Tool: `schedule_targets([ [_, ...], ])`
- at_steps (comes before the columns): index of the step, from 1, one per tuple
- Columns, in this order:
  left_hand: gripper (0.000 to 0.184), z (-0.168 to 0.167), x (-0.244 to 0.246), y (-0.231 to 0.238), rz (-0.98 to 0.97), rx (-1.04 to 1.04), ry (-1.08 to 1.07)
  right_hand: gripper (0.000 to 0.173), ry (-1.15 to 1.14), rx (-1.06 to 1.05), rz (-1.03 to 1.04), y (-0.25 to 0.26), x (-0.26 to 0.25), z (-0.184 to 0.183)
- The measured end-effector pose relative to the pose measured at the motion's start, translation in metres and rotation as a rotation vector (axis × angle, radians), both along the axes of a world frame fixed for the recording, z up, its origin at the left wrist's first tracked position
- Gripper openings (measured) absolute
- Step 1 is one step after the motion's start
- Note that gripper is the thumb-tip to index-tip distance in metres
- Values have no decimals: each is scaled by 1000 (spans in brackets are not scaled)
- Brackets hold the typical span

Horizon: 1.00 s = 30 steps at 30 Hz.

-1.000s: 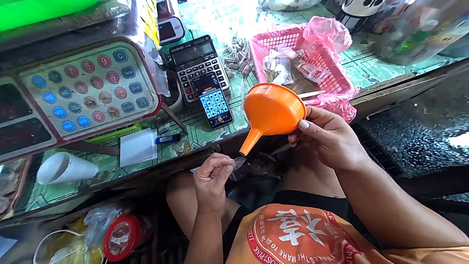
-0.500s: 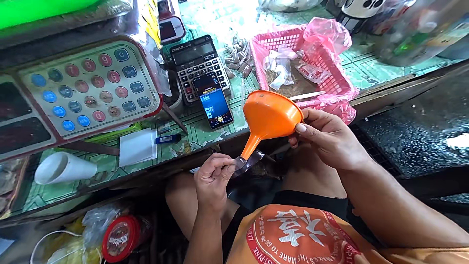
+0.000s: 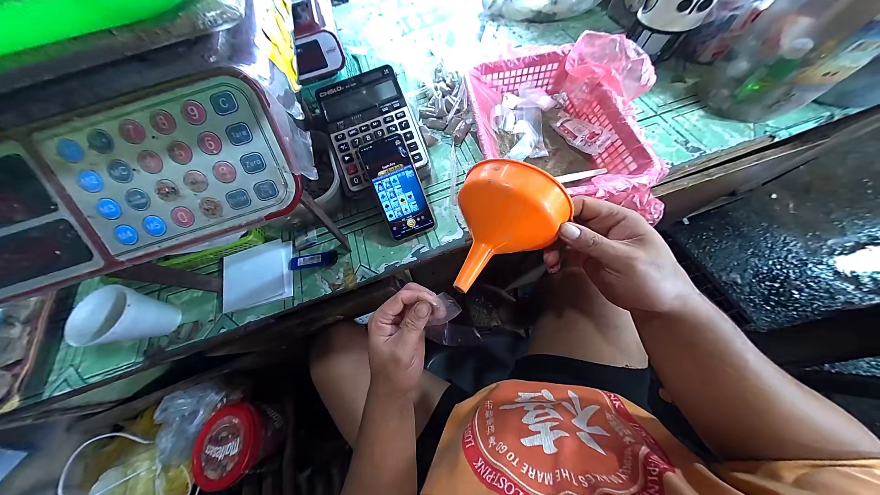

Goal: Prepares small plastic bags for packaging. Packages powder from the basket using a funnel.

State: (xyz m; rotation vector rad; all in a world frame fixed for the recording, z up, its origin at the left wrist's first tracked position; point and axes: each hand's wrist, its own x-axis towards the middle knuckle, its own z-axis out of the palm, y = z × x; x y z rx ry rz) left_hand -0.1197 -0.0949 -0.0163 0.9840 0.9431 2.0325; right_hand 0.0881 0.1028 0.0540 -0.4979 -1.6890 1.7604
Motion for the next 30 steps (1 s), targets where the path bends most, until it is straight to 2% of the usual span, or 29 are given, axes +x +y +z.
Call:
schedule_targets([
  [5,18,0,1,2,-68,17,-98,16,23,-68,33,-1,-1,1],
  [20,18,1,1,1,-76,34,-99,13,-7,-26,44,-4,-5,-1],
  [27,17,4,5,2,-3,6,-63,12,-9,-7,38,-5,-4,-2],
  [30,15,7,10,2,92,-34,-1,13,-17,13,20,-5,-3,-3],
])
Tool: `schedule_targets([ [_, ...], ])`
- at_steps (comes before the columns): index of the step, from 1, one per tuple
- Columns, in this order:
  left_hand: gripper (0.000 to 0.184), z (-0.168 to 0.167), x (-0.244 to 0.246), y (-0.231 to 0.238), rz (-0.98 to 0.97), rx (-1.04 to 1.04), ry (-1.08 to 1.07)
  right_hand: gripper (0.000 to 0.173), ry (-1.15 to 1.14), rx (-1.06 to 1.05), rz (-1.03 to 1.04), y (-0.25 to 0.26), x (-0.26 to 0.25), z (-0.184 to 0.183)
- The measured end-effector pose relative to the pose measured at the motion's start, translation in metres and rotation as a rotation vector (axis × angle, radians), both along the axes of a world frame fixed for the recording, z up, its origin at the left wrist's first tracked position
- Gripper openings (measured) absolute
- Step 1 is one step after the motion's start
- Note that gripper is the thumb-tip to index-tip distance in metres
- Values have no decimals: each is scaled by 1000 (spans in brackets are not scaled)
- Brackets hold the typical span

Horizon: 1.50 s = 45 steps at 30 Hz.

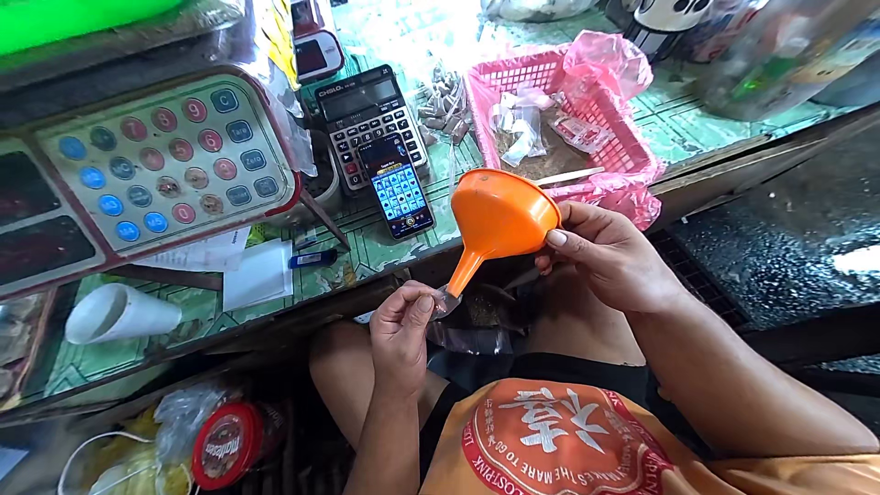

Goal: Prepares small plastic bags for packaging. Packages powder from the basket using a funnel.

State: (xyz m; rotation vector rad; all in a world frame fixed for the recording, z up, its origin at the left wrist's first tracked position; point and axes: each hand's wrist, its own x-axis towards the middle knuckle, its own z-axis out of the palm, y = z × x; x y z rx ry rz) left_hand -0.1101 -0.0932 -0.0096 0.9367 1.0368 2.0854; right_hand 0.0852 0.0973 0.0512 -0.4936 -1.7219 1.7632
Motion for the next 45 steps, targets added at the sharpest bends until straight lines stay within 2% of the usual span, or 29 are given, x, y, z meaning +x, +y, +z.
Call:
schedule_targets([
  [6,8,4,13,5,239,-132,153,12,-31,104,-30,-6,1,0],
  [13,19,-4,19,7,226,-114,146,14,-63,138,-60,-12,0,-12],
  [18,19,-9,21,8,292,-204,156,16,-75,153,-76,-21,-2,-18],
  [20,17,-10,19,9,244,-254,4,18,-91,227,-63,-25,-3,-20],
  [24,16,-13,12,6,-59,-345,-527,23,-90,425,51,-17,1,-27],
  [26,16,-14,13,6,-106,-334,-599,23,-90,453,63,-13,2,-29],
  [28,15,-14,16,7,4,-333,-467,23,-98,436,62,-13,1,-29],
  [30,15,-17,17,7,103,-322,-228,23,-107,430,52,-14,0,-30],
  [33,22,-20,14,3,38,-307,-16,25,-97,432,68,-8,2,-27],
  [35,21,-19,13,1,-3,-353,32,24,-95,462,152,0,4,-21],
  [39,18,-29,14,7,14,-407,173,18,-185,680,335,11,1,0],
  [42,26,-37,20,10,74,-365,139,20,-243,814,434,15,-1,20],
  [44,31,-41,26,11,103,-350,109,28,-265,860,391,26,0,40],
  [45,33,-44,28,12,109,-336,97,26,-277,874,307,37,1,53],
])
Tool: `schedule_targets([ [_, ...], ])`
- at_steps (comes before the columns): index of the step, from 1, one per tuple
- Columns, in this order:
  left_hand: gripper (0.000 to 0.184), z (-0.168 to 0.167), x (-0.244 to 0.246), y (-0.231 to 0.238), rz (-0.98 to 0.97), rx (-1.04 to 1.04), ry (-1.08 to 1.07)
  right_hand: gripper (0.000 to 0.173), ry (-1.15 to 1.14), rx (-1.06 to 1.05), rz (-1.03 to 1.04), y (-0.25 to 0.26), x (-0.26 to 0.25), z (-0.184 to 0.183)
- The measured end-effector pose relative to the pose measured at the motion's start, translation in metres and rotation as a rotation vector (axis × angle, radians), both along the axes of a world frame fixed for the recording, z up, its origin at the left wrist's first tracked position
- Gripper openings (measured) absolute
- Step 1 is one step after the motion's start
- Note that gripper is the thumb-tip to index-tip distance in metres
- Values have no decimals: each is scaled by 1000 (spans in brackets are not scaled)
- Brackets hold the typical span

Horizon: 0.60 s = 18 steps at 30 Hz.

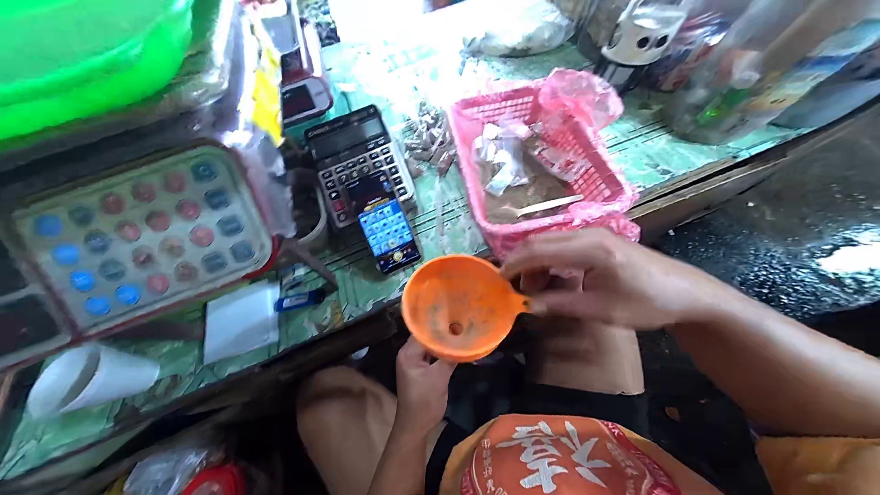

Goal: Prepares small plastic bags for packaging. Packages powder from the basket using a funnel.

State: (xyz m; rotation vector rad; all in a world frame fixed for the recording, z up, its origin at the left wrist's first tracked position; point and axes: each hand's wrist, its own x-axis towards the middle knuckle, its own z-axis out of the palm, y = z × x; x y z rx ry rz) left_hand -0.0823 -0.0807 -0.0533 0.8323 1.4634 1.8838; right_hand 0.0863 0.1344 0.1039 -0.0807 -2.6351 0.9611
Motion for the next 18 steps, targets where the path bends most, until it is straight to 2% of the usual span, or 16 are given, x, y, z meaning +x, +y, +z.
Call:
schedule_targets([
  [3,34,-6,6,3,22,28,-44,15,-24,51,-302,61,-5,21],
  [5,35,-9,8,4,38,41,-53,14,-302,92,-422,103,-14,15],
  [7,40,-8,8,7,59,38,-60,22,-639,128,-372,126,-25,6],
  [8,44,-8,8,7,74,24,-58,21,-727,127,-315,133,-29,0],
  [10,56,-8,7,8,117,-7,-32,15,-783,122,-258,140,-34,-11],
  [14,74,-11,6,0,166,-92,41,14,-864,137,-295,132,-40,-18],
  [18,71,-7,1,4,173,-73,12,15,-816,32,-200,139,-39,-18],
])
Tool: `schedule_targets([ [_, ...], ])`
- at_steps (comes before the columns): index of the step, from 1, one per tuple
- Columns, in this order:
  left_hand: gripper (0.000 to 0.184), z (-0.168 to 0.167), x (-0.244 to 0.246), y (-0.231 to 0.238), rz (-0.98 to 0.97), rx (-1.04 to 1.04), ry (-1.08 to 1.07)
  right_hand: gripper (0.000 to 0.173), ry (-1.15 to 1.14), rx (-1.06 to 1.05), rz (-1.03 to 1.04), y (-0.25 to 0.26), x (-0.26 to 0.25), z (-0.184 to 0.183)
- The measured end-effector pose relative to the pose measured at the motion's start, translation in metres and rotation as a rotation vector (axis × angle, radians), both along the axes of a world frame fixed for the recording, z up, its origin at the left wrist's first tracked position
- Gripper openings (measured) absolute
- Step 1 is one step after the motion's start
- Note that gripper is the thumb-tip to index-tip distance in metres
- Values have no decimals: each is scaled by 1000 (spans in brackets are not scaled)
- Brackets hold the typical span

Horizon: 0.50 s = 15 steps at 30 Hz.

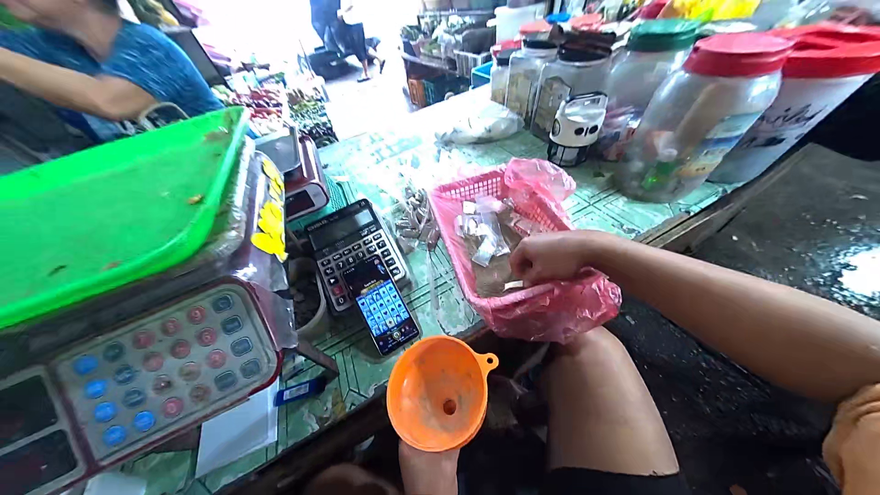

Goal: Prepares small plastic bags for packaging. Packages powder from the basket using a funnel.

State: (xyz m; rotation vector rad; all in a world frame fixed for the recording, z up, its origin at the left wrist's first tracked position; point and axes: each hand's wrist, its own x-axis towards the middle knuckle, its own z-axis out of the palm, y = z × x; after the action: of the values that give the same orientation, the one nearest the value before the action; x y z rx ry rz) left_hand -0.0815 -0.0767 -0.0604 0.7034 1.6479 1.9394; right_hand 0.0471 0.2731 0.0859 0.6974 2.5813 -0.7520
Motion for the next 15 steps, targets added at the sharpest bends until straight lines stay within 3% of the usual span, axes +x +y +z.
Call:
schedule_targets([
  [2,66,-2,-1,1,-14,2,31,14,25,9,-14,2,2,5],
  [8,61,-3,3,-8,-12,-25,105,9,189,369,-127,12,11,-6],
  [11,55,-4,4,-7,-20,0,77,13,192,326,-106,6,13,-11],
  [15,52,-2,6,-7,-23,-8,113,18,95,272,-71,-3,19,11],
])
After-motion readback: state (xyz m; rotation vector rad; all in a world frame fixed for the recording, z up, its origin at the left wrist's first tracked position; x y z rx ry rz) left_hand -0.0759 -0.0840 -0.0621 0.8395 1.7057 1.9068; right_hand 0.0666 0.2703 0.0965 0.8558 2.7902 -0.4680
